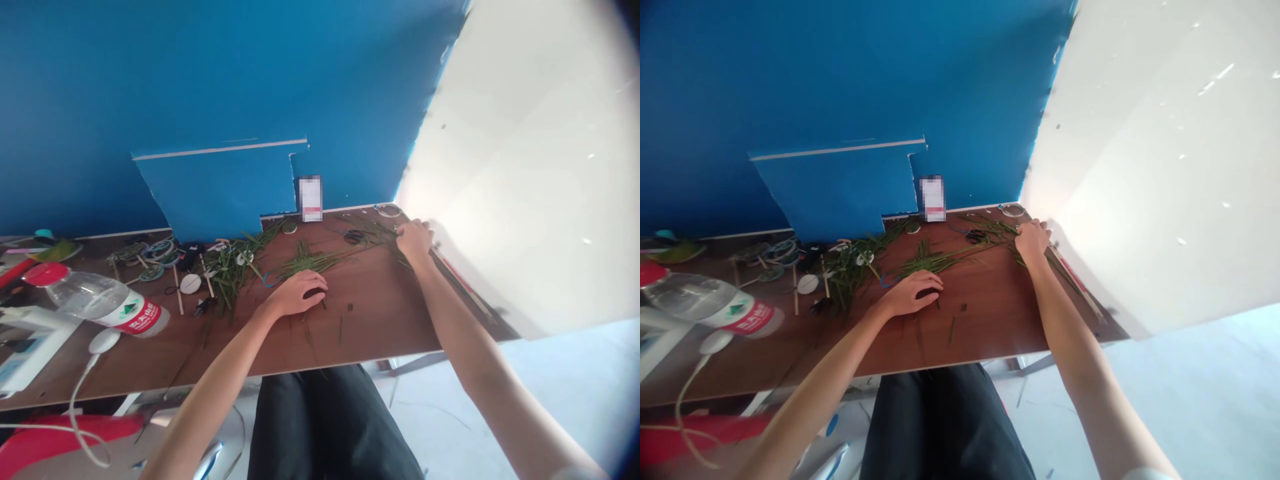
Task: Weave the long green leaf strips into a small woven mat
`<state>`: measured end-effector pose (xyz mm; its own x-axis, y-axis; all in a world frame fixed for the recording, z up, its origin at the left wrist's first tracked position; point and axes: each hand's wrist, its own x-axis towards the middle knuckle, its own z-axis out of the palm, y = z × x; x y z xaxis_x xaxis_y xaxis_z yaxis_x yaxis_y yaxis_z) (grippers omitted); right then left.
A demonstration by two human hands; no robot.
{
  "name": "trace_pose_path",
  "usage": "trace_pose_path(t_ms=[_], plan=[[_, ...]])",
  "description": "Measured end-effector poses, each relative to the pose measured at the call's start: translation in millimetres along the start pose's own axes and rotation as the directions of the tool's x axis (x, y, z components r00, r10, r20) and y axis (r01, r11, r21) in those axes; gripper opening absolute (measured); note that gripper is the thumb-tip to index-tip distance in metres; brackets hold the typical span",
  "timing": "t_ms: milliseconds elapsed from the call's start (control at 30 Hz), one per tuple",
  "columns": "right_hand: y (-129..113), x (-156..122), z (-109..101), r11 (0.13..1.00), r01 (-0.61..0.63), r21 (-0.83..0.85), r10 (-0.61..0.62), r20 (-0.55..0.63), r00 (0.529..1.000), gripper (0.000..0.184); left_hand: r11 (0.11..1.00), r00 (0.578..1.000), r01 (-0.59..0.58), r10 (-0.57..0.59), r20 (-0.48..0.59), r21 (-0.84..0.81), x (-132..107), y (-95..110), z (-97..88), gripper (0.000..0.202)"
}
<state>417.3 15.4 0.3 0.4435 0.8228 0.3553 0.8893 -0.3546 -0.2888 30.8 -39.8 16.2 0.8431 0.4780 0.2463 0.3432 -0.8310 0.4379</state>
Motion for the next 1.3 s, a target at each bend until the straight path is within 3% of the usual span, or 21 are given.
trace_pose_path(t_ms=[267,567,800,900,1033,1133,1233,1300], plan=[[4,-5,8,0.997,0.063,-0.034,-0.064,-0.016,0.998,0.024,1.0,0.999,-0.009,0.011,-0.048,0.028,1,-4,-0.7,0.022],[6,-6,9,0.992,0.09,-0.088,-0.09,0.007,0.996,0.024,0.995,0.973,0.097,-0.096,-0.211,-0.006,-1,-16,-6.1,0.033],[-6,-10,7,0.987,0.139,-0.08,-0.144,-0.063,0.988,0.031,0.983,0.944,0.185,-0.171,-0.283,0.021,-1,-23,-6.0,0.04],[-19,-14,-1,0.987,0.162,0.003,-0.159,-0.179,0.971,0.036,0.968,0.912,0.243,-0.208,-0.355,0.058,-2,-26,-5.3,0.04],[-39,-22,-11,0.964,0.257,0.073,-0.231,-0.258,0.938,0.039,0.942,0.829,0.331,-0.264,-0.493,0.053,-3,-31,-6.6,0.039],[-60,-34,-12,0.872,0.488,0.037,-0.463,-0.255,0.849,0.039,0.928,0.795,0.368,-0.282,-0.537,0.058,-4,-32,-7.8,0.033],[-87,-57,-9,0.644,0.761,0.08,-0.744,-0.162,0.648,0.028,0.93,0.819,0.357,-0.266,-0.508,0.09,-2,-31,-7.3,0.039],[-106,-75,-7,0.504,0.857,0.106,-0.847,-0.132,0.514,0.027,0.935,0.849,0.331,-0.236,-0.473,0.127,-1,-31,-6.2,0.047]])
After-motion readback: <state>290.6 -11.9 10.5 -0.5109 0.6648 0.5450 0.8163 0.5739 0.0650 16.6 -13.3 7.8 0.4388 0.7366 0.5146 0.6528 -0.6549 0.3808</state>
